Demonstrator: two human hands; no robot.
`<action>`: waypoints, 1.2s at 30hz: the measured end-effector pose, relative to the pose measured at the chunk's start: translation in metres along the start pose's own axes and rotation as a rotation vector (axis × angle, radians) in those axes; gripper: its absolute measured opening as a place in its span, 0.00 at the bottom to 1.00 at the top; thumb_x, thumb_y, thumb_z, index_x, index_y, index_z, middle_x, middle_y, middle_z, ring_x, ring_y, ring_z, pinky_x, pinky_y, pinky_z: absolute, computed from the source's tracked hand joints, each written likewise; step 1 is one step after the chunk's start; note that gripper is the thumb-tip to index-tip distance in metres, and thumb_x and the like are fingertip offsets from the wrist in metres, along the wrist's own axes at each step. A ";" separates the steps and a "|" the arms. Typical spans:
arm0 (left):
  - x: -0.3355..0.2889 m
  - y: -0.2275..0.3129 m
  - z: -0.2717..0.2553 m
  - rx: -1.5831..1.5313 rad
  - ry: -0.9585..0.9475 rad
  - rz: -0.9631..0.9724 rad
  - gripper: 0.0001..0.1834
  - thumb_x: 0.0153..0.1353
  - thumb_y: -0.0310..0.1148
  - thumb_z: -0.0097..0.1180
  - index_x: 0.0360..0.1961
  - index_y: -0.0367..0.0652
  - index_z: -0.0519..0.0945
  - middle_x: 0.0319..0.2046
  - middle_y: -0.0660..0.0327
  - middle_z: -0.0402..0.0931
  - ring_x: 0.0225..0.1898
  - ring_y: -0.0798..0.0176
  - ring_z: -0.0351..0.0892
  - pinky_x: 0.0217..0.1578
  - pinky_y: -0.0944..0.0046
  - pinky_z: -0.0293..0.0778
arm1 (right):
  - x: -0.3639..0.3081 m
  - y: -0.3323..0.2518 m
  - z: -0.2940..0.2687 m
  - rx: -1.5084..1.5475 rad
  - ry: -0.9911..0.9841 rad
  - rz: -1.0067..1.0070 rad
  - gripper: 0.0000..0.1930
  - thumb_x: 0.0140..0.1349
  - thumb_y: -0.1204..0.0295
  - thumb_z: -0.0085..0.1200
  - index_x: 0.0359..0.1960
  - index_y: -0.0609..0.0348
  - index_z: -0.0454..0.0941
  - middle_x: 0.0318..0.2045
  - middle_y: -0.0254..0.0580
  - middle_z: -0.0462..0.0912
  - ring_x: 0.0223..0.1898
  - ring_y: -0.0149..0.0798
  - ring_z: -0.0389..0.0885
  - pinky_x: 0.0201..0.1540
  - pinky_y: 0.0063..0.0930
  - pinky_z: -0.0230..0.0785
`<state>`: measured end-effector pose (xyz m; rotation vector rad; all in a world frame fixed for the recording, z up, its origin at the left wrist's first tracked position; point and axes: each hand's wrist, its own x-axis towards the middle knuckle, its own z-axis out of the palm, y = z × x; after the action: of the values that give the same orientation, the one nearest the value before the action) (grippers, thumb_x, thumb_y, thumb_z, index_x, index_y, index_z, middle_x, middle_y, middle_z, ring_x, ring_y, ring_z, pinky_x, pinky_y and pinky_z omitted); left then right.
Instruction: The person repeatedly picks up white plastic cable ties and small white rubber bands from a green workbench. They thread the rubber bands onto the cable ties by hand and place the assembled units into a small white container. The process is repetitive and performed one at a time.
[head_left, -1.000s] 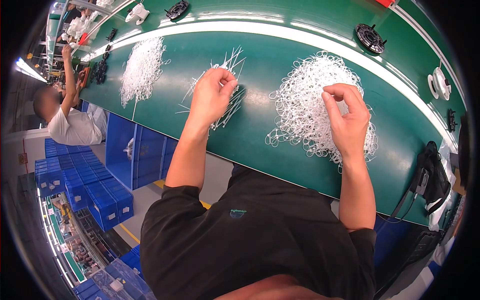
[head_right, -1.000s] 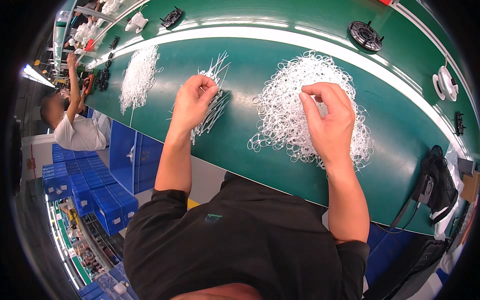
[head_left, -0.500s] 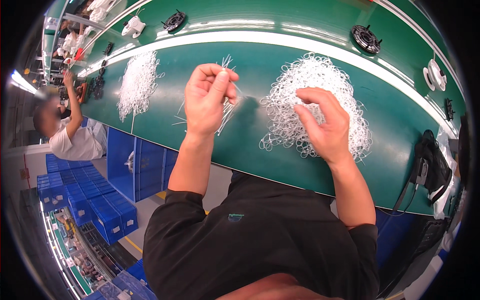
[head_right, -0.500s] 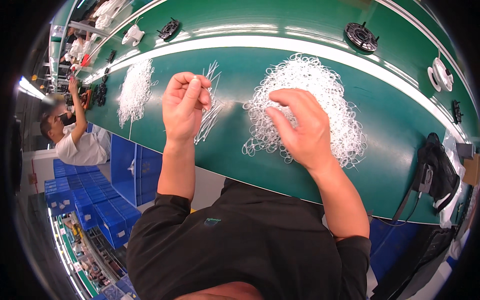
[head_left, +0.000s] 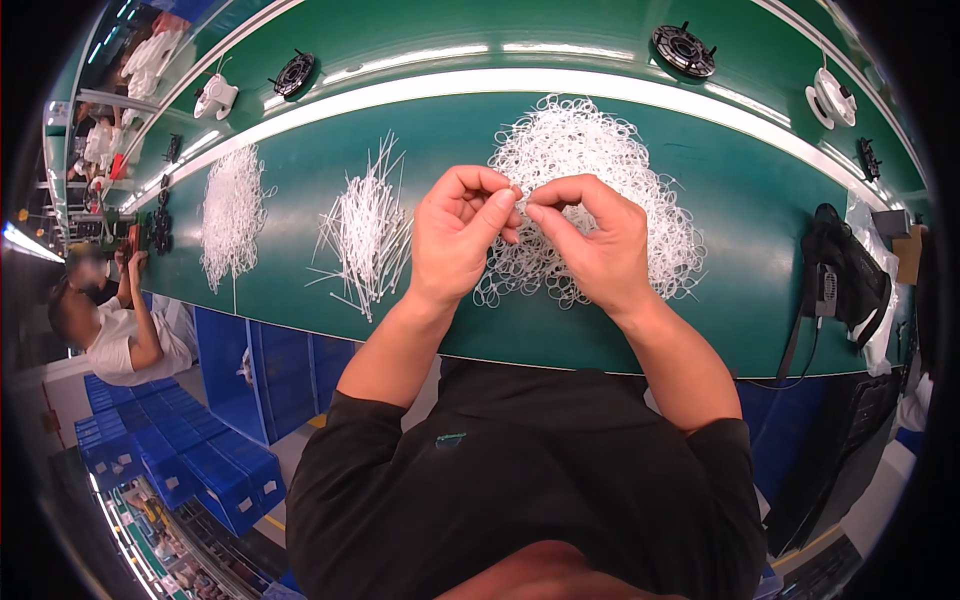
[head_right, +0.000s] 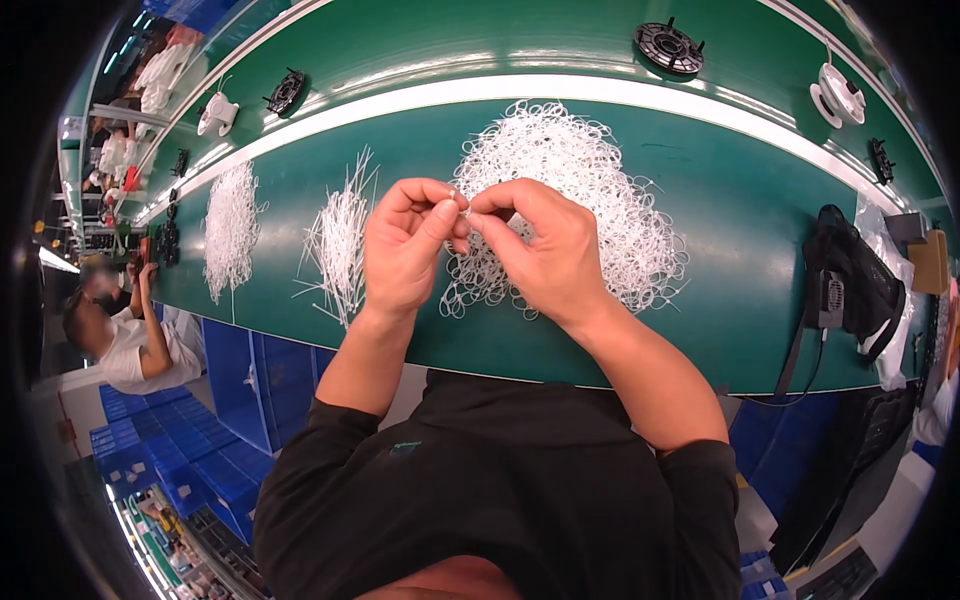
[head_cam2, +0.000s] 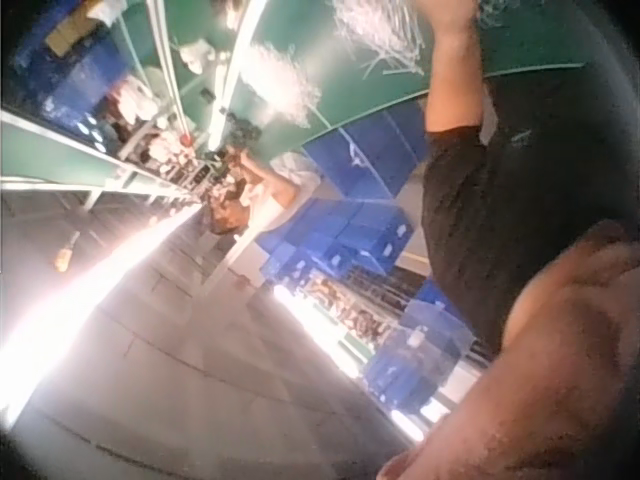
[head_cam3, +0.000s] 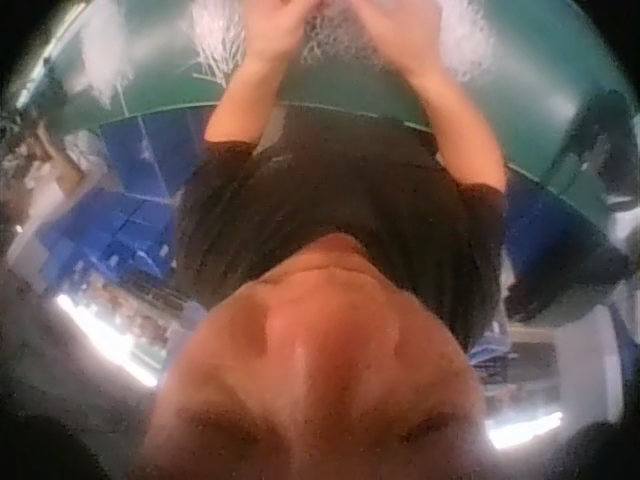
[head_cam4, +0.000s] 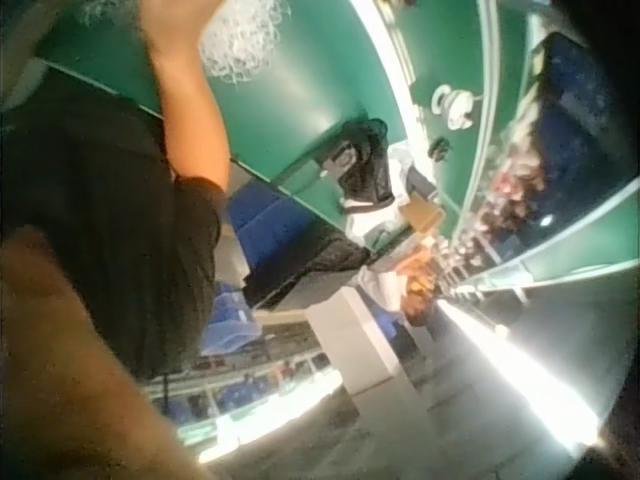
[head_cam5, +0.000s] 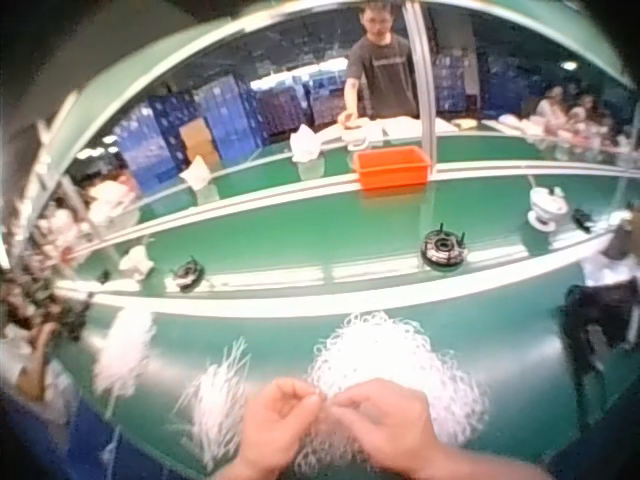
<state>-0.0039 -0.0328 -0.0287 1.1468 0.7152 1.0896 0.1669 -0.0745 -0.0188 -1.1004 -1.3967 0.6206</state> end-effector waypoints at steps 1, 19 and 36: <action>-0.001 -0.003 0.002 0.003 0.002 -0.009 0.06 0.71 0.23 0.56 0.46 0.33 0.76 0.39 0.56 0.81 0.35 0.68 0.82 0.33 0.68 0.82 | 0.000 0.001 0.000 -0.004 0.021 -0.004 0.06 0.58 0.81 0.65 0.37 0.61 0.83 0.30 0.41 0.86 0.32 0.35 0.86 0.35 0.28 0.77; -0.001 -0.014 0.006 -0.139 0.088 0.015 0.08 0.71 0.25 0.57 0.46 0.32 0.75 0.33 0.54 0.83 0.33 0.67 0.85 0.36 0.66 0.86 | -0.001 0.004 0.010 -0.096 0.046 -0.037 0.04 0.60 0.80 0.62 0.36 0.60 0.86 0.29 0.40 0.86 0.28 0.35 0.86 0.30 0.28 0.77; -0.007 -0.015 0.008 0.151 0.054 0.051 0.06 0.67 0.20 0.59 0.44 0.32 0.81 0.36 0.61 0.81 0.34 0.72 0.81 0.34 0.71 0.82 | 0.000 0.005 0.007 -0.117 0.069 -0.005 0.06 0.59 0.80 0.64 0.38 0.61 0.84 0.30 0.42 0.87 0.30 0.37 0.86 0.33 0.30 0.78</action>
<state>0.0055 -0.0428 -0.0412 1.2736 0.8255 1.1283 0.1614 -0.0711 -0.0247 -1.1998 -1.3900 0.4979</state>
